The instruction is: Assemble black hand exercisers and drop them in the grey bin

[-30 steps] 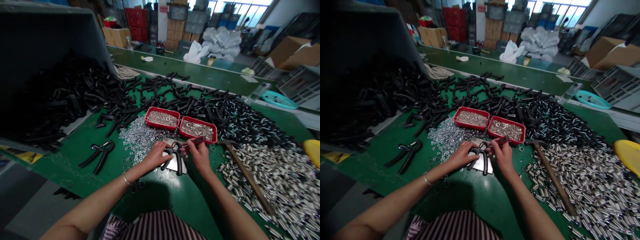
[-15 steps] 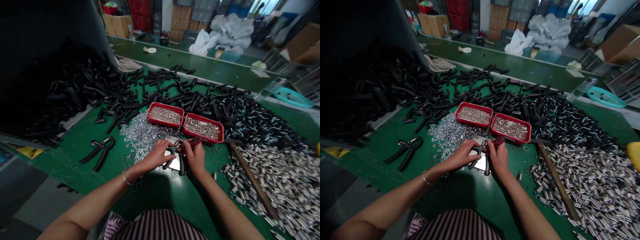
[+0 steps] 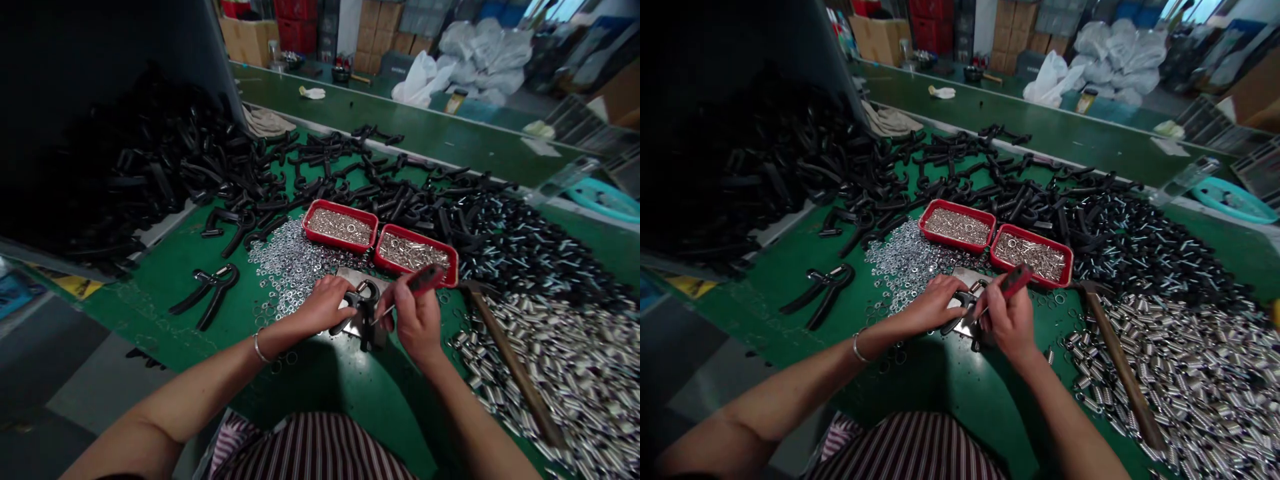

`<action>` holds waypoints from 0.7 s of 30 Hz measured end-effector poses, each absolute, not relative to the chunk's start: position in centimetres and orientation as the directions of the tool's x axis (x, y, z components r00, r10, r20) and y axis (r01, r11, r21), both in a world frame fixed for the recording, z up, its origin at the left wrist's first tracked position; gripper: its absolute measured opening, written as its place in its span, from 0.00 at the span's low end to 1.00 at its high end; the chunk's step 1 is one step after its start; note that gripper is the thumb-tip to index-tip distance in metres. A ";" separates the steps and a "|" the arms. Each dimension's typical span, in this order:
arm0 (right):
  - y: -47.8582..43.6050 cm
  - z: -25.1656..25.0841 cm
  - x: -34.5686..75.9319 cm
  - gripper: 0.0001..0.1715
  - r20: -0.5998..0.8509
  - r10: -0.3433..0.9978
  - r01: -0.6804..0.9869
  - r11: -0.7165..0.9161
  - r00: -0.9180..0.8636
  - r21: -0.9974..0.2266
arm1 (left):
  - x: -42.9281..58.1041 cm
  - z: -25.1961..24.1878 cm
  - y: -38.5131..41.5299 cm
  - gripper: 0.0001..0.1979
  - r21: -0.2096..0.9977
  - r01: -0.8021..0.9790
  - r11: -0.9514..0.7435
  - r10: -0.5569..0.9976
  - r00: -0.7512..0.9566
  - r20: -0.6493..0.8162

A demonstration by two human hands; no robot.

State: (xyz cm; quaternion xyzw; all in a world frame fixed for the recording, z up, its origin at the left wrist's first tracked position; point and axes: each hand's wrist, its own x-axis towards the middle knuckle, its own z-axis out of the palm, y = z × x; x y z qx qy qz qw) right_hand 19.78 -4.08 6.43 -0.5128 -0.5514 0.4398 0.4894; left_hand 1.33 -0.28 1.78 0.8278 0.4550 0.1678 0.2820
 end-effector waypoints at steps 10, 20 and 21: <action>-15.1 2.4 25.8 0.13 -0.102 0.992 0.779 -0.010 -0.069 -0.627 | 1.9 0.1 0.8 0.18 0.557 0.662 -0.501 0.850 0.498 0.173; -13.0 0.3 36.0 0.14 0.172 0.961 0.913 -0.137 0.217 -0.384 | 14.8 3.3 -0.9 0.09 0.552 0.347 -0.758 0.527 0.825 0.205; -12.6 0.2 36.2 0.14 0.177 0.962 0.921 -0.133 0.210 -0.367 | 16.2 2.8 -0.7 0.09 0.565 0.349 -0.748 0.530 0.826 0.191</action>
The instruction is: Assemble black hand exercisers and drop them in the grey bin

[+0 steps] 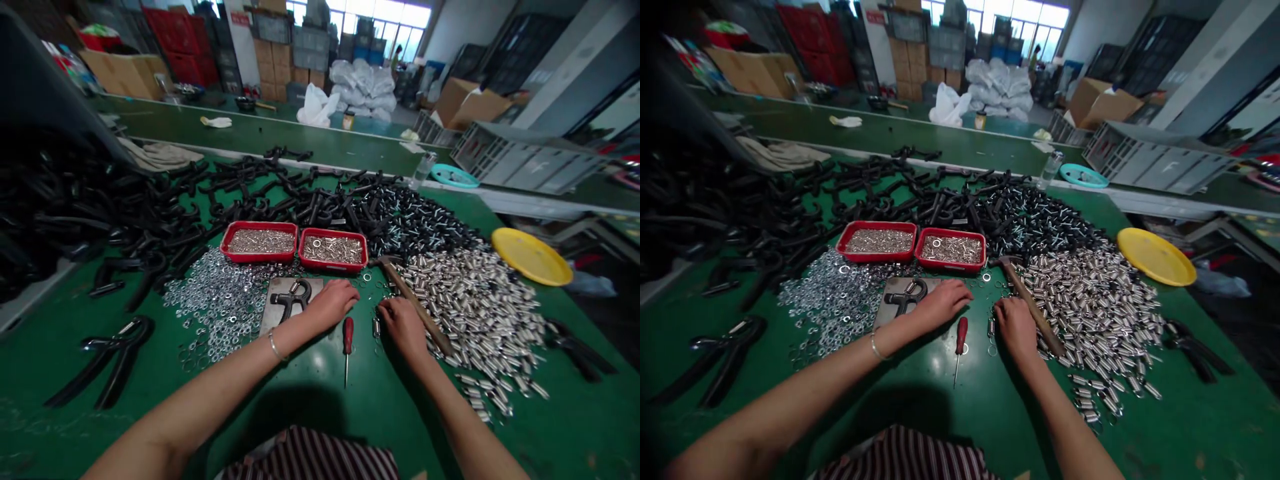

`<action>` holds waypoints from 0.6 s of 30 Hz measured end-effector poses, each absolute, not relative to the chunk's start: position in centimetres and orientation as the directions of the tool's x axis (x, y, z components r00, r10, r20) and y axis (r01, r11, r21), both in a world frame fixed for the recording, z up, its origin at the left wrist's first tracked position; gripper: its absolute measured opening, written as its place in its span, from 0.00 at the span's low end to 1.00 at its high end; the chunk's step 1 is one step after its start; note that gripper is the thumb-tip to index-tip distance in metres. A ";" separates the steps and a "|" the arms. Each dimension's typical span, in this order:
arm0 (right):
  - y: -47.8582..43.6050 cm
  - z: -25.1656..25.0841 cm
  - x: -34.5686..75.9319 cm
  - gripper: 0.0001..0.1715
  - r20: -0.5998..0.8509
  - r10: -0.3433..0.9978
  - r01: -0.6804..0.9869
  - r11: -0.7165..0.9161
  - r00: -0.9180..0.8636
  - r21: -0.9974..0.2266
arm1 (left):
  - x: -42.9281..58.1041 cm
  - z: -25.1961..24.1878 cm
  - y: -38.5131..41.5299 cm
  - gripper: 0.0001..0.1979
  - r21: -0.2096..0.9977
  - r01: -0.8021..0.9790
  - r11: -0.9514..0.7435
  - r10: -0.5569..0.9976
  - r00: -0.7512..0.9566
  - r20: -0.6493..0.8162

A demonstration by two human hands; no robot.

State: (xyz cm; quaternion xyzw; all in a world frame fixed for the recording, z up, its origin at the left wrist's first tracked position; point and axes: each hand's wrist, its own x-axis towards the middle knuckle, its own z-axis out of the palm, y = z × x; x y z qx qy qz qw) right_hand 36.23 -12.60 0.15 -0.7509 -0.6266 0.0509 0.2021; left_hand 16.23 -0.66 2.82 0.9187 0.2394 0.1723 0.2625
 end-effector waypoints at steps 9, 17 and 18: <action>-13.5 -0.7 38.1 0.12 0.204 0.932 0.801 -0.128 0.298 -0.585 | 23.4 -1.0 -0.5 0.11 0.287 0.338 -0.896 0.381 0.918 0.109; -10.9 0.4 37.6 0.11 0.312 0.915 0.816 -0.032 0.256 -0.578 | 24.9 -0.5 -2.2 0.13 0.338 0.500 -0.797 0.546 0.837 0.048; -10.1 0.6 37.2 0.10 0.312 0.919 0.818 -0.019 0.241 -0.575 | 24.4 0.0 -2.0 0.13 0.344 0.521 -0.781 0.567 0.822 0.041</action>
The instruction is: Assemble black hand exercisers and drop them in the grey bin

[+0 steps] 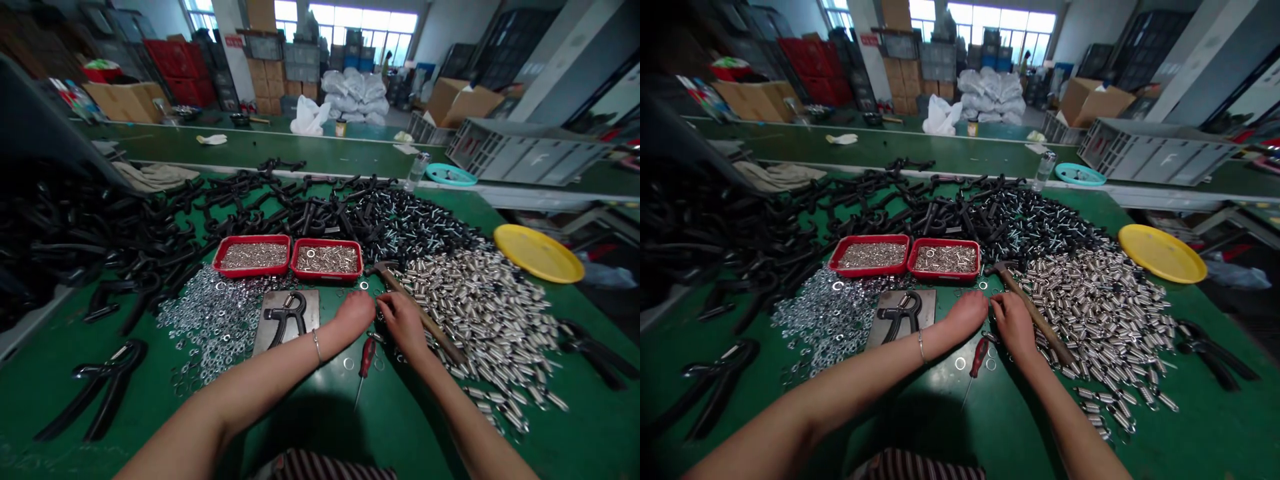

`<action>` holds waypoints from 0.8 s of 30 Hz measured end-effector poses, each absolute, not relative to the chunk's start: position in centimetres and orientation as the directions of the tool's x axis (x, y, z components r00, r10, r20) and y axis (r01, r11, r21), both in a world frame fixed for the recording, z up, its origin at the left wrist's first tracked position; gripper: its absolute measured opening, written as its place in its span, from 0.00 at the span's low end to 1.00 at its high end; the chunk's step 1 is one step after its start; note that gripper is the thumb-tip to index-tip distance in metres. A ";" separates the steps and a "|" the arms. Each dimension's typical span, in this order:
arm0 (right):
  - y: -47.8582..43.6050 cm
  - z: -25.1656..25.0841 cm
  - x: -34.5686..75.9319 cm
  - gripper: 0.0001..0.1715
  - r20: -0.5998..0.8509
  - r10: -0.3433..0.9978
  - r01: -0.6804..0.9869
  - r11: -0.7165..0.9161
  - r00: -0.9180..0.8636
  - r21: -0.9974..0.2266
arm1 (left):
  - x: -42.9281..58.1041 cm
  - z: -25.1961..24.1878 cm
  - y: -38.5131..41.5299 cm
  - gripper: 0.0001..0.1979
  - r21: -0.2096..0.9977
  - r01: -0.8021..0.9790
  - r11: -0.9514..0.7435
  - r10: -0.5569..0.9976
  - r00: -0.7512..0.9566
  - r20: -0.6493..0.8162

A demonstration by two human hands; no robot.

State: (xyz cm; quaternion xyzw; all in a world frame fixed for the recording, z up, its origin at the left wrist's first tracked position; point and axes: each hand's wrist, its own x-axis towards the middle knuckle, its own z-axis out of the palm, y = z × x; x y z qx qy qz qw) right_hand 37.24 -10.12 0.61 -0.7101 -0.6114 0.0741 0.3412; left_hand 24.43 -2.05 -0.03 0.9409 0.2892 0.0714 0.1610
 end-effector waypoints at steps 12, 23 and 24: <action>-5.7 -1.4 32.7 0.08 0.130 0.971 0.893 -0.126 0.200 -0.433 | 0.8 3.4 2.3 0.12 0.838 0.520 -0.166 0.958 0.285 0.013; -5.5 -0.8 33.6 0.10 0.088 0.977 0.771 -0.096 0.193 -0.630 | 2.5 1.4 0.8 0.06 0.559 0.634 -0.535 0.837 0.486 0.250; -5.8 -0.6 33.5 0.10 0.060 0.973 0.712 -0.122 0.225 -0.692 | 2.8 1.3 0.9 0.06 0.540 0.643 -0.544 0.833 0.492 0.253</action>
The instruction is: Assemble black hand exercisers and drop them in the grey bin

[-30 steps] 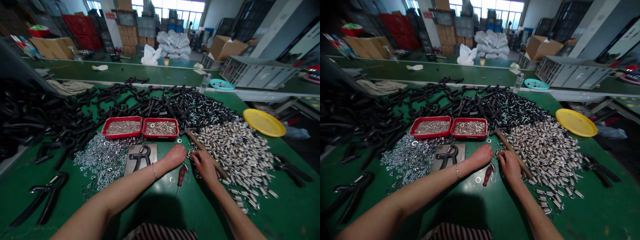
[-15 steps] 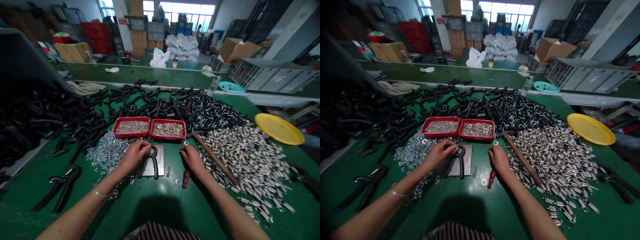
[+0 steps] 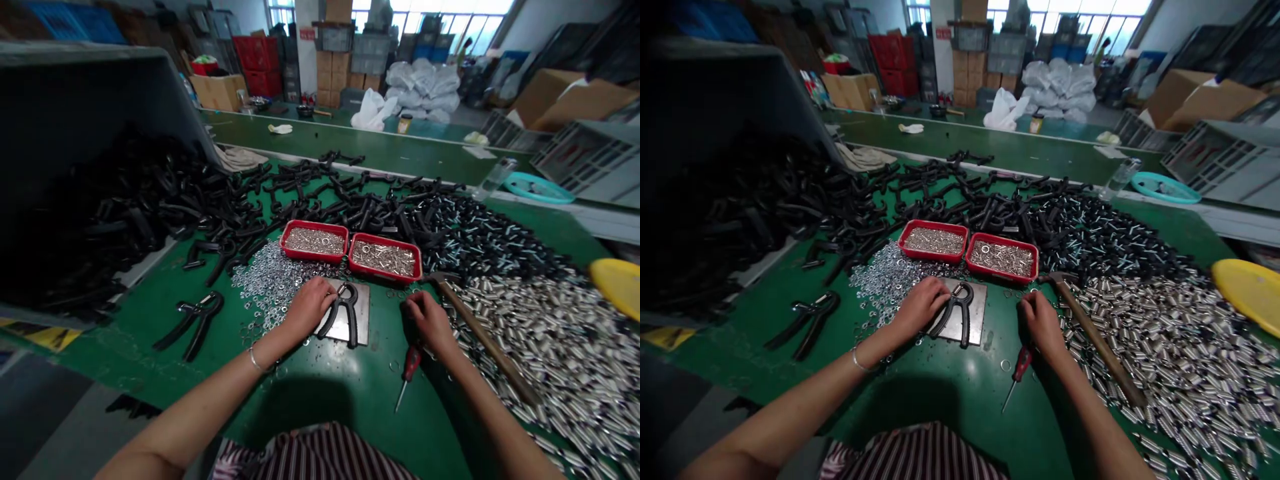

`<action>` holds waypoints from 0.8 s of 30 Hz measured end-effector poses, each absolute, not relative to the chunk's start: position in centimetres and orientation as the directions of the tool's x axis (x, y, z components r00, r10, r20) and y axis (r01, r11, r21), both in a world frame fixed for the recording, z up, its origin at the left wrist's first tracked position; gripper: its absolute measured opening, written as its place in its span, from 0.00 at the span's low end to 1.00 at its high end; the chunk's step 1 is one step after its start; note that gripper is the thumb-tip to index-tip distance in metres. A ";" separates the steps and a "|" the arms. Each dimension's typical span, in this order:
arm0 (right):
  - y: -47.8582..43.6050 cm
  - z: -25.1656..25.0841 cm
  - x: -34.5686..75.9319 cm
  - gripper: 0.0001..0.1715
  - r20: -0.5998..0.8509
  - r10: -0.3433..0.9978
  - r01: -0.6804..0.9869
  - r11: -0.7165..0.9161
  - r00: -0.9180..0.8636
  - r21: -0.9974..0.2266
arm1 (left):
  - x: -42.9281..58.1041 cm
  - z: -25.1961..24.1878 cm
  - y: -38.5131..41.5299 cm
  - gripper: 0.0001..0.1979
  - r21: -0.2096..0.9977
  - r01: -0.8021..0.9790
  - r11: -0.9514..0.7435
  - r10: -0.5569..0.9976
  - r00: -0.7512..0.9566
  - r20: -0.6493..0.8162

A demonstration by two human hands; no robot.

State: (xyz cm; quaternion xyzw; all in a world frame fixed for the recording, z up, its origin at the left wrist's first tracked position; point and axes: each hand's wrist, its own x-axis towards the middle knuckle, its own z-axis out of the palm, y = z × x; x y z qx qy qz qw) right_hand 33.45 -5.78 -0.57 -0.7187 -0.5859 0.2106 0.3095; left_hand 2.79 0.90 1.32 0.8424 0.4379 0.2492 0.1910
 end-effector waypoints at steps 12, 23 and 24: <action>-5.5 1.0 26.9 0.14 -0.108 0.992 0.089 -0.114 0.067 -0.990 | 4.2 0.5 0.5 0.08 0.274 0.741 -0.613 0.789 0.555 0.265; -3.4 0.2 22.3 0.08 0.163 0.987 0.472 0.140 0.007 -0.870 | 3.4 1.4 0.6 0.06 0.739 0.553 -0.385 0.903 0.390 0.178; -3.1 0.2 22.0 0.08 0.233 0.972 0.542 0.214 -0.034 -0.813 | 3.2 1.8 0.6 0.07 0.842 0.463 -0.275 0.929 0.352 0.110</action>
